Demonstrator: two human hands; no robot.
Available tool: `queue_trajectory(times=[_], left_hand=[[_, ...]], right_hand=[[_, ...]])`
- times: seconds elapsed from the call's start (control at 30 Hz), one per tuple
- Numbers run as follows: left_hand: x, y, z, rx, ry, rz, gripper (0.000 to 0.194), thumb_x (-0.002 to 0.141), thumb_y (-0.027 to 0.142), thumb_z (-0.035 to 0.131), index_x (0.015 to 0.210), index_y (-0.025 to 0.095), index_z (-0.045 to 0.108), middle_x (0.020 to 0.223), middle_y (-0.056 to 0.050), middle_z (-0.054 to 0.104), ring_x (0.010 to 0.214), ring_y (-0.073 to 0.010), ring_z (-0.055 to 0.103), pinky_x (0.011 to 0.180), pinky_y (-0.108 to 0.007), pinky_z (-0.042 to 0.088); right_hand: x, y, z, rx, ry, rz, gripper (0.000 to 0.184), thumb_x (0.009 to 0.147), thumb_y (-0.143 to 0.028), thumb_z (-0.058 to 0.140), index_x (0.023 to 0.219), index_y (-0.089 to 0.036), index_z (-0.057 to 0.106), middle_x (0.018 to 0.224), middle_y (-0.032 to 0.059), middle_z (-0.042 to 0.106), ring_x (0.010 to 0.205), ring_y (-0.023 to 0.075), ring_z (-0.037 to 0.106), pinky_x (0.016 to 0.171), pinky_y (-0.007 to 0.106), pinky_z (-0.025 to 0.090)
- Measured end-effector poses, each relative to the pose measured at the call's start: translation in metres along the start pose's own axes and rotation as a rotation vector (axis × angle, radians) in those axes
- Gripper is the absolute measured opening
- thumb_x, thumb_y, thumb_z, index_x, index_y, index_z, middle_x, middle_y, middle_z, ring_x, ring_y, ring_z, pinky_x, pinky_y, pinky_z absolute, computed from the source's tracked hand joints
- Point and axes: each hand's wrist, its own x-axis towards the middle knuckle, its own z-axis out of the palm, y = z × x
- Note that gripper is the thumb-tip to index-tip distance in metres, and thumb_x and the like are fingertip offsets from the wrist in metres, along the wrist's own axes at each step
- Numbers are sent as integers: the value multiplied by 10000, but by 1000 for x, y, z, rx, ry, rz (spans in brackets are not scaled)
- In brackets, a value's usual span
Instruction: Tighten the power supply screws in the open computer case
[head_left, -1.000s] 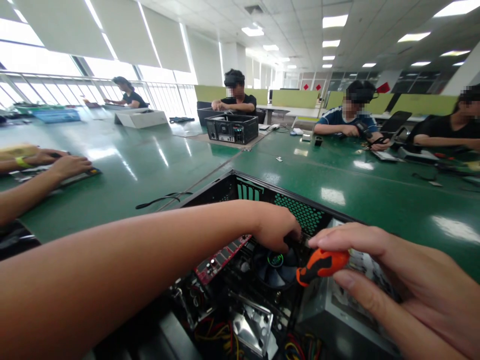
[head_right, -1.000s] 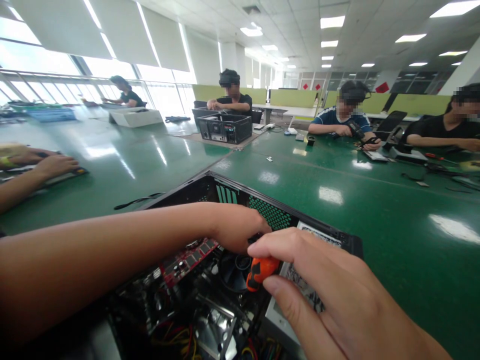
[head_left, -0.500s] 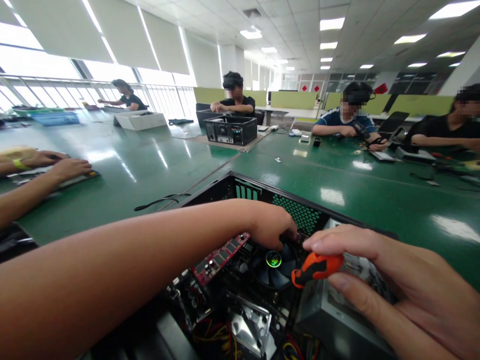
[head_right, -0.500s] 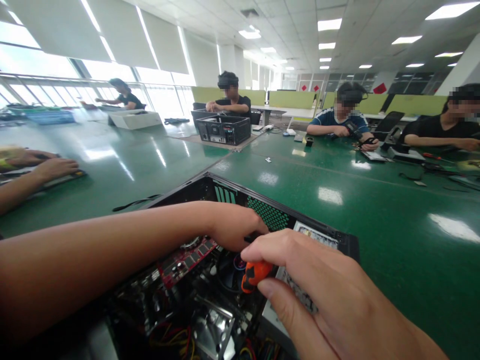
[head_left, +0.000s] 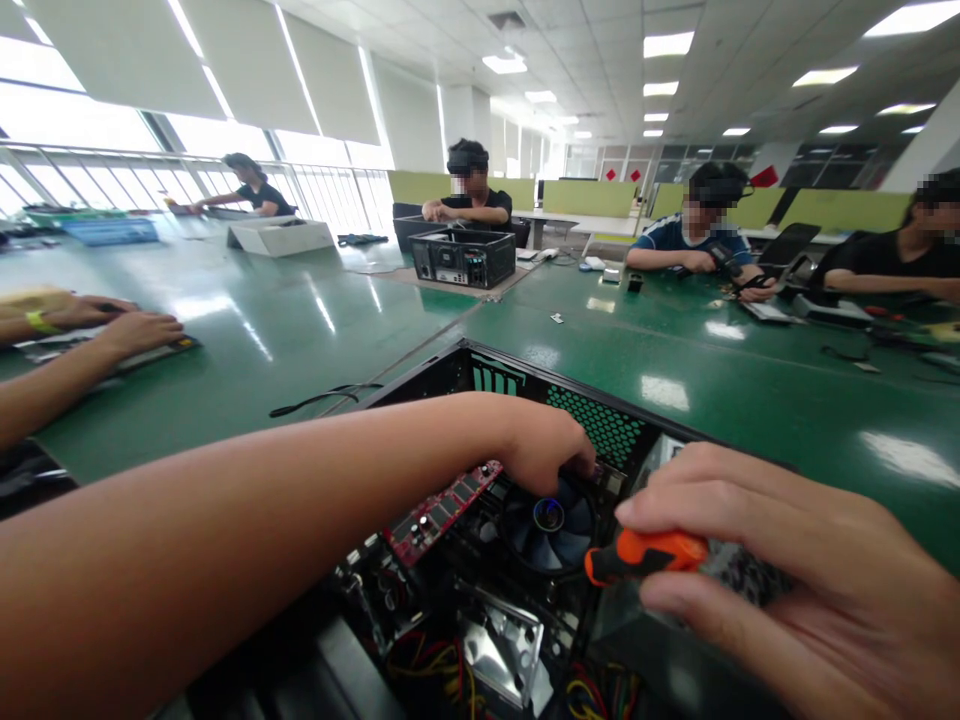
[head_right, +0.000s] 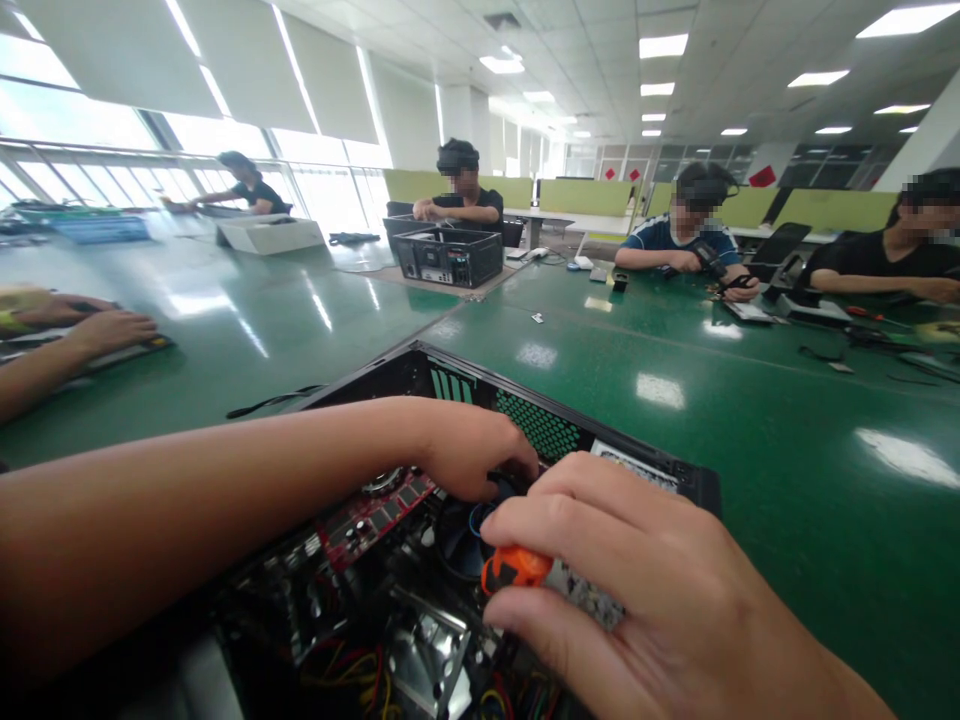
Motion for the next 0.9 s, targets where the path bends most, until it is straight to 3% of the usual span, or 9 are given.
queue_trajectory(times=[0.1, 0.17, 0.33, 0.4, 0.47, 0.63, 0.7, 0.77, 0.9], left_hand=[[-1, 2, -2, -4, -37, -34, 460, 640, 119, 565, 1095, 178, 593, 1034, -54, 669, 888, -208, 607, 750, -276, 460], [-1, 2, -2, -1, -51, -50, 425, 643, 121, 557, 1061, 180, 606, 1014, -50, 675, 873, -207, 610, 746, -278, 463], [0, 0, 0, -12, -37, -50, 499, 634, 127, 561, 1125, 206, 586, 1060, -44, 664, 902, -211, 606, 777, -290, 459], [0, -1, 0, -16, -35, -53, 516, 623, 130, 569, 1135, 197, 583, 1070, -53, 661, 907, -218, 605, 780, -296, 460], [0, -1, 1, -16, -33, -58, 509, 621, 135, 572, 1127, 191, 589, 1069, -57, 661, 906, -222, 604, 780, -300, 461], [-1, -2, 1, -6, -33, -71, 505, 639, 155, 563, 1141, 213, 588, 1046, -48, 665, 883, -221, 602, 763, -305, 460], [-2, -1, 0, -4, -46, -77, 488, 640, 161, 561, 1126, 199, 598, 1001, -53, 673, 836, -217, 603, 727, -299, 463], [-2, -1, -1, -6, -62, -78, 482, 637, 163, 559, 1116, 186, 605, 964, -57, 675, 799, -212, 599, 696, -293, 463], [-3, -1, -3, -18, -89, -80, 534, 631, 162, 554, 1164, 186, 575, 965, -60, 672, 797, -209, 593, 684, -286, 461]], right_hand=[[0, -4, 2, -95, 30, 32, 370, 849, -251, 510, 1202, -352, 462, 1148, -14, 628, 1051, 195, 603, 842, 297, 533], [-1, -6, 3, -133, 63, 80, 381, 869, -265, 454, 1235, -364, 421, 1180, -31, 619, 1060, 190, 605, 832, 296, 546], [-2, -4, 3, -80, 73, 158, 231, 817, -352, 556, 1042, -342, 505, 907, -41, 680, 765, 173, 672, 629, 285, 581], [-3, -2, 2, -24, 62, 185, 215, 744, -401, 645, 897, -305, 529, 765, -35, 659, 639, 170, 649, 482, 274, 545], [-2, -1, 1, 6, 70, 198, 222, 723, -412, 665, 848, -291, 526, 722, -31, 646, 607, 170, 636, 434, 271, 516], [-3, -2, -2, -87, 73, 145, 273, 833, -330, 547, 1101, -367, 505, 1017, -50, 672, 896, 184, 658, 703, 265, 559], [-4, 0, -4, -129, 92, 184, 306, 850, -366, 509, 1155, -371, 502, 1039, -44, 670, 875, 181, 666, 674, 242, 557], [-5, 5, -7, -159, 192, 322, 312, 852, -405, 495, 1161, -369, 514, 998, -39, 676, 788, 175, 672, 660, 252, 551], [-3, 17, -8, -193, 258, 369, 319, 861, -398, 472, 1174, -364, 523, 981, -26, 671, 782, 186, 665, 697, 284, 533]])
